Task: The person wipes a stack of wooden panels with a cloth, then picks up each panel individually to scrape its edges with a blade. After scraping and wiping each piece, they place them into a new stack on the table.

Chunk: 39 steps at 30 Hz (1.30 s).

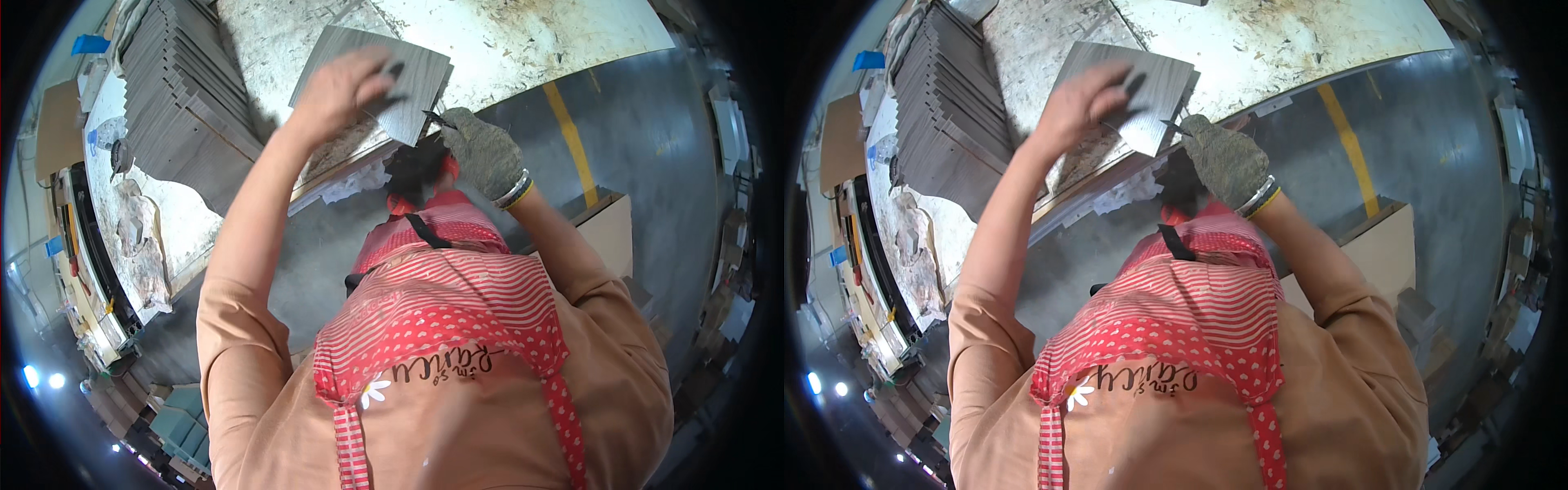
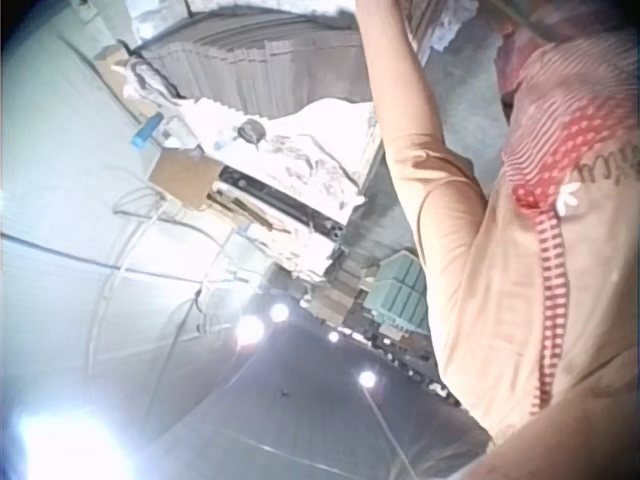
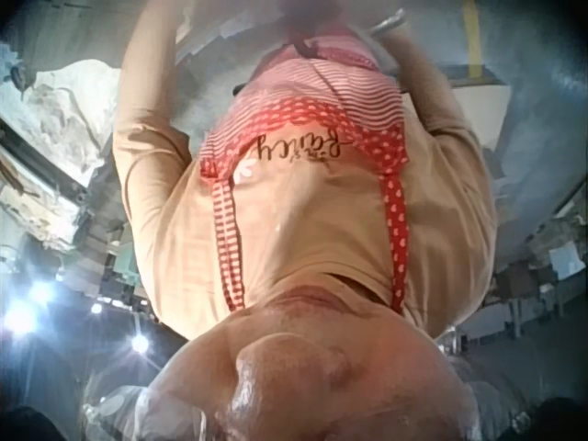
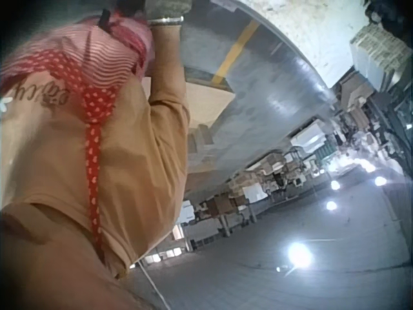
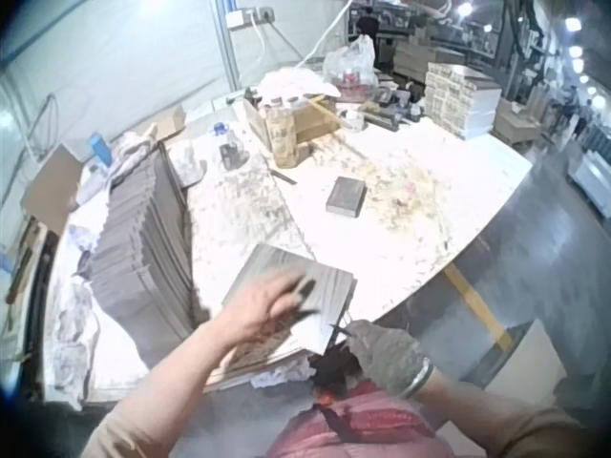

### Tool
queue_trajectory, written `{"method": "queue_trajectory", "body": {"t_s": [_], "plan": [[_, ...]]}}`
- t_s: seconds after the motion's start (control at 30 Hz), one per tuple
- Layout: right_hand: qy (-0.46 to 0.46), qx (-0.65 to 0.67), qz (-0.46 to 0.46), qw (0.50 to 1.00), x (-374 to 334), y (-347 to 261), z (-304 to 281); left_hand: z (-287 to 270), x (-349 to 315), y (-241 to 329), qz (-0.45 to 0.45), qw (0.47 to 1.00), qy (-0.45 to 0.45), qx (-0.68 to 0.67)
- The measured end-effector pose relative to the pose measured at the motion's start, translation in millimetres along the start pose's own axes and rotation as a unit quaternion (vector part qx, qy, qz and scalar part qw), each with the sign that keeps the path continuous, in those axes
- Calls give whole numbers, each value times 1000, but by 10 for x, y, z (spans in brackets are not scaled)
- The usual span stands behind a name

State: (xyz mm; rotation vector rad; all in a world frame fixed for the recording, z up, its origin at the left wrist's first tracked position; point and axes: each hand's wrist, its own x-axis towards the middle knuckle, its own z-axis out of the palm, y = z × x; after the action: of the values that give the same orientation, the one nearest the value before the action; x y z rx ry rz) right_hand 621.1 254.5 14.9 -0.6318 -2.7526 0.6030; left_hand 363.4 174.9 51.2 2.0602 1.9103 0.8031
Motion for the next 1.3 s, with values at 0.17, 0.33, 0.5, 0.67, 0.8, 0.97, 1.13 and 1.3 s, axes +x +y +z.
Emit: {"method": "queue_trajectory", "body": {"t_s": [0.17, 0.33, 0.5, 0.67, 0.8, 0.97, 1.13, 1.3], "plan": [[8, -16, -47, 999, 4, 57, 115, 354, 458, -171, 28, 964, 60, 259], [-38, -72, -82, 993, -158, -138, 221, 562, 433, -244, -26, 968, 37, 245], [-27, -7, -87, 996, -302, -305, 179, 581, 447, -227, -40, 969, 45, 240], [102, -70, -132, 984, -277, -141, 155, 585, 467, -218, -53, 968, 44, 239], [56, -12, -49, 997, 31, 125, 34, 613, 471, -233, -55, 964, 63, 252], [-59, -44, -71, 995, -4, 13, 6, 604, 495, -83, -65, 979, 83, 173], [-290, -37, -146, 945, -239, -354, 3, 669, 533, -255, -76, 964, 83, 243], [86, 11, -66, 994, -62, -87, -63, 677, 530, -230, -88, 963, 58, 248]]}}
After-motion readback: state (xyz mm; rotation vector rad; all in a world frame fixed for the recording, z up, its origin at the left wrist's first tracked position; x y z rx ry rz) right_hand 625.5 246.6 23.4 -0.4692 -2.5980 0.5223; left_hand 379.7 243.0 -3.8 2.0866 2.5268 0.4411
